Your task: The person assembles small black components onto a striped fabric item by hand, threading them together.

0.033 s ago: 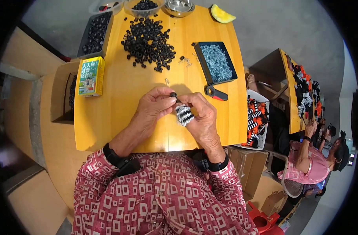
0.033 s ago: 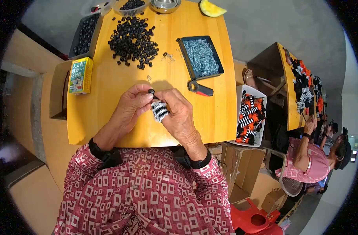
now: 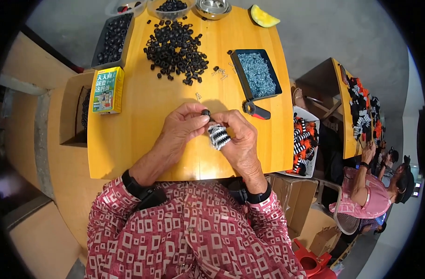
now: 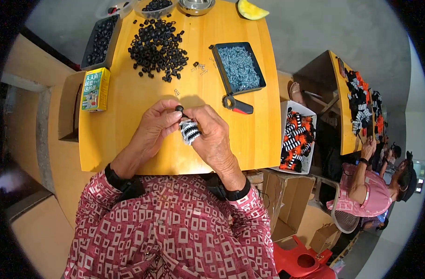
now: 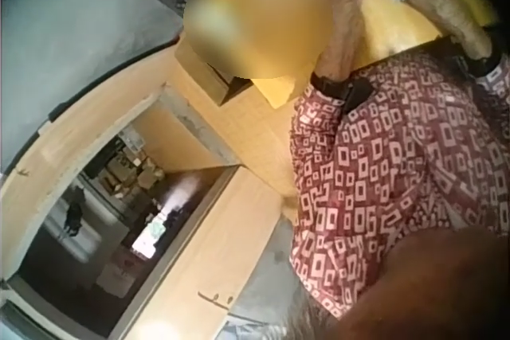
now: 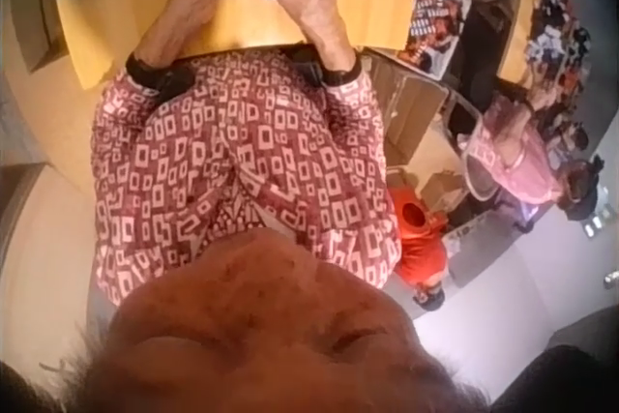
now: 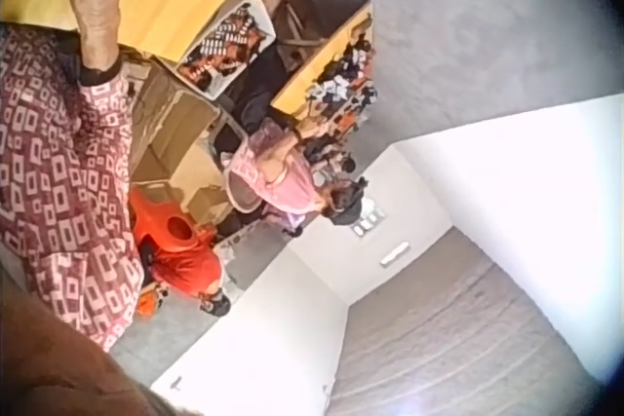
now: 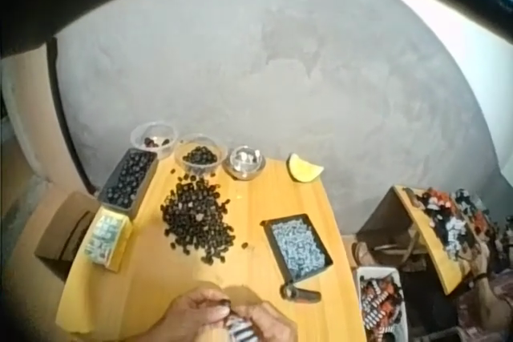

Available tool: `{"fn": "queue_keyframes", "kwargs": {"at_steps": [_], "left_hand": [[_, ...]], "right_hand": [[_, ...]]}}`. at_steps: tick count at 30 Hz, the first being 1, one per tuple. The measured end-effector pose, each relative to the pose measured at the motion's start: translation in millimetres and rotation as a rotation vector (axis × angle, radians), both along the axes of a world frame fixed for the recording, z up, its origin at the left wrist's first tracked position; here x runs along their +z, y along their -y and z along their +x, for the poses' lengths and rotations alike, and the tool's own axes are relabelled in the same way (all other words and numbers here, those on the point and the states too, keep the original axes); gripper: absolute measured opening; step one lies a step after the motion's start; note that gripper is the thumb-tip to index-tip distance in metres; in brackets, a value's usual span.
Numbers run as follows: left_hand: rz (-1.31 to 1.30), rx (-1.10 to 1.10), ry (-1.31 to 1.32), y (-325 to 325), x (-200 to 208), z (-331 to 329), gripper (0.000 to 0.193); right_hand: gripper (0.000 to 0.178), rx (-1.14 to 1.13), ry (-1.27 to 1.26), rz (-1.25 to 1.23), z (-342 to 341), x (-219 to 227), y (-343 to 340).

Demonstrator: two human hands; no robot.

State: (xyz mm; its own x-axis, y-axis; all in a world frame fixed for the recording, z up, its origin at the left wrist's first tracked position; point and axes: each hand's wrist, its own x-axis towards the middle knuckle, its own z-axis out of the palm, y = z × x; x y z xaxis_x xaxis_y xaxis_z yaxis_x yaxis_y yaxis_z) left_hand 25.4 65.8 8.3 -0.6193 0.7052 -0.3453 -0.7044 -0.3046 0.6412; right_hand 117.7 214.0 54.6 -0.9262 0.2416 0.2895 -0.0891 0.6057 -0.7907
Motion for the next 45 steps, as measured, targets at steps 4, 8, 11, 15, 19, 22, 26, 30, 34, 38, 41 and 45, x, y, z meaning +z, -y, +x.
{"fn": "queue_keyframes", "kwargs": {"at_steps": [4, 8, 11, 15, 19, 22, 26, 30, 34, 38, 41, 45], "left_hand": [[-0.011, 0.026, -0.022, -0.3, -6.2, 5.1, 0.022], [-0.001, 0.017, 0.009, -0.5, -8.2, 6.6, 0.023], [0.012, 0.017, 0.023, -1.4, -4.4, 8.8, 0.023], [0.0, -0.018, 0.031, -1.4, -1.9, 10.8, 0.025], [0.001, -0.001, 0.04, -3.5, 0.0, 12.2, 0.025], [-0.024, -0.016, 0.032, -2.4, -3.5, 11.9, 0.025], [-0.008, -0.011, -0.029, -2.7, -3.0, 12.7, 0.024], [-0.073, -0.033, -0.006, -2.0, 9.2, 12.7, 0.024], [-0.068, -0.075, 0.003, -1.7, 13.3, 11.9, 0.022], [-0.058, -0.046, 0.001, -0.1, 11.2, 12.4, 0.022], [-0.029, -0.042, 0.024, 0.1, 10.6, 12.5, 0.022], [-0.008, -0.054, 0.052, -0.3, 9.3, 11.4, 0.023]], "right_hand": [[0.029, 0.005, -0.04, 0.072, -2.1, -2.6, -0.8], [0.032, -0.004, -0.076, 0.157, 3.1, -5.8, 2.2], [0.033, -0.004, -0.095, 0.232, 5.3, -4.3, 2.5], [0.034, 0.0, -0.122, 0.21, 7.3, -2.1, 2.8], [0.034, -0.018, -0.104, 0.177, 8.7, -5.7, 0.7], [0.035, -0.003, -0.125, 0.215, 8.9, -5.1, 1.8], [0.035, -0.003, -0.156, 0.28, 9.1, 0.7, 3.1], [0.035, 0.006, -0.125, 0.235, 11.4, -1.1, -1.3], [0.034, -0.01, -0.111, 0.054, 15.3, -7.6, -2.9], [0.033, -0.01, -0.086, 0.009, 14.7, -8.7, 1.3], [0.033, -0.039, -0.109, -0.089, 14.7, -13.4, 2.8], [0.033, -0.071, -0.105, -0.316, 16.1, -22.0, 3.6]]}}
